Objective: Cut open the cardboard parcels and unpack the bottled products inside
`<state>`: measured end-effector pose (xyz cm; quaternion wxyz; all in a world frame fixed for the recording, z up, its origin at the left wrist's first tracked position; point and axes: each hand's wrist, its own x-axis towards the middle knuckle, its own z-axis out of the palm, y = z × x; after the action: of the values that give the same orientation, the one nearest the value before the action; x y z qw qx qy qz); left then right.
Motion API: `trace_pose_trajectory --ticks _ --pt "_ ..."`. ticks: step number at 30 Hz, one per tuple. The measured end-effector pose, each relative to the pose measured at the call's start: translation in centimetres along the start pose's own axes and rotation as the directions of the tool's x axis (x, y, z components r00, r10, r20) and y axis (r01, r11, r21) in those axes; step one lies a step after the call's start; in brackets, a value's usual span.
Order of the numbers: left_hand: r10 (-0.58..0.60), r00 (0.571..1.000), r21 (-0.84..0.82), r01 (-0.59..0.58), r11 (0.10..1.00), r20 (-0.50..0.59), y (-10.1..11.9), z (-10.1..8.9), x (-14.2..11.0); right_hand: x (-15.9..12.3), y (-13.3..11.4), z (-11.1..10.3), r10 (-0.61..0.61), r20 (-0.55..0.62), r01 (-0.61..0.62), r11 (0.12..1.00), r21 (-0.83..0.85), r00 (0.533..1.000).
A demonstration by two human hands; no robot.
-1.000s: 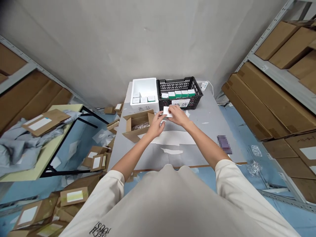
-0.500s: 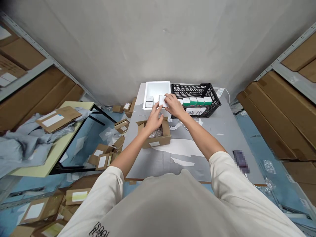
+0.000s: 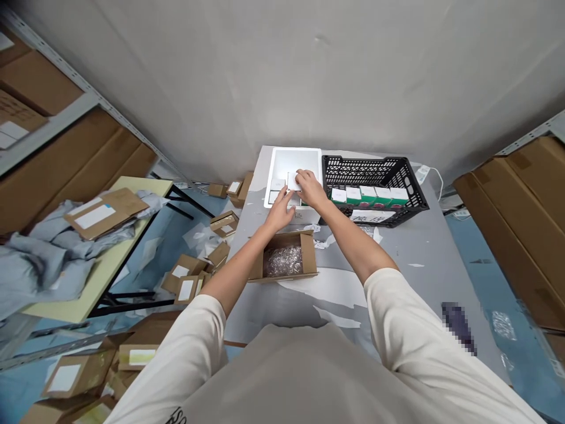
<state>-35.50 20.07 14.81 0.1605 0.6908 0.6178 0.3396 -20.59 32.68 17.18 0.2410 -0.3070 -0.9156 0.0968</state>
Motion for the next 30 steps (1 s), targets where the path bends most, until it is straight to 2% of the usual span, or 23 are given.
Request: trace_pose_trajectory --ticks 4,8,14,17,20,25,30 --pt "-0.041 0.998 0.053 0.039 0.998 0.046 -2.0 0.6 1.4 1.9 2.3 2.6 0.043 0.022 -0.044 0.997 0.057 0.999" --pt "-0.091 0.985 0.13 0.072 0.989 0.143 -3.9 1.4 2.3 3.4 4.8 4.6 0.095 0.053 -0.101 0.989 0.109 0.994" --pt "-0.166 0.941 0.215 0.103 0.971 0.296 -6.2 2.7 2.4 4.2 7.6 7.2 0.157 0.195 -0.189 0.969 0.158 0.968" --pt "-0.138 0.94 0.25 0.059 0.967 0.313 -6.8 2.9 2.2 3.9 8.2 8.7 0.179 0.28 -0.238 0.952 0.191 0.943" --pt "-0.126 0.945 0.266 0.043 0.963 0.302 -6.9 2.9 2.2 3.7 8.6 10.0 0.165 0.301 -0.232 0.951 0.204 0.939" --pt "-0.138 0.942 0.255 0.059 0.965 0.306 -6.4 2.6 2.2 3.0 8.2 10.3 0.133 0.298 -0.167 0.982 0.091 0.945" --pt "-0.133 0.953 0.231 0.069 0.97 0.271 -5.5 1.8 1.2 0.5 6.3 8.6 0.132 0.273 -0.156 0.986 0.065 0.953"
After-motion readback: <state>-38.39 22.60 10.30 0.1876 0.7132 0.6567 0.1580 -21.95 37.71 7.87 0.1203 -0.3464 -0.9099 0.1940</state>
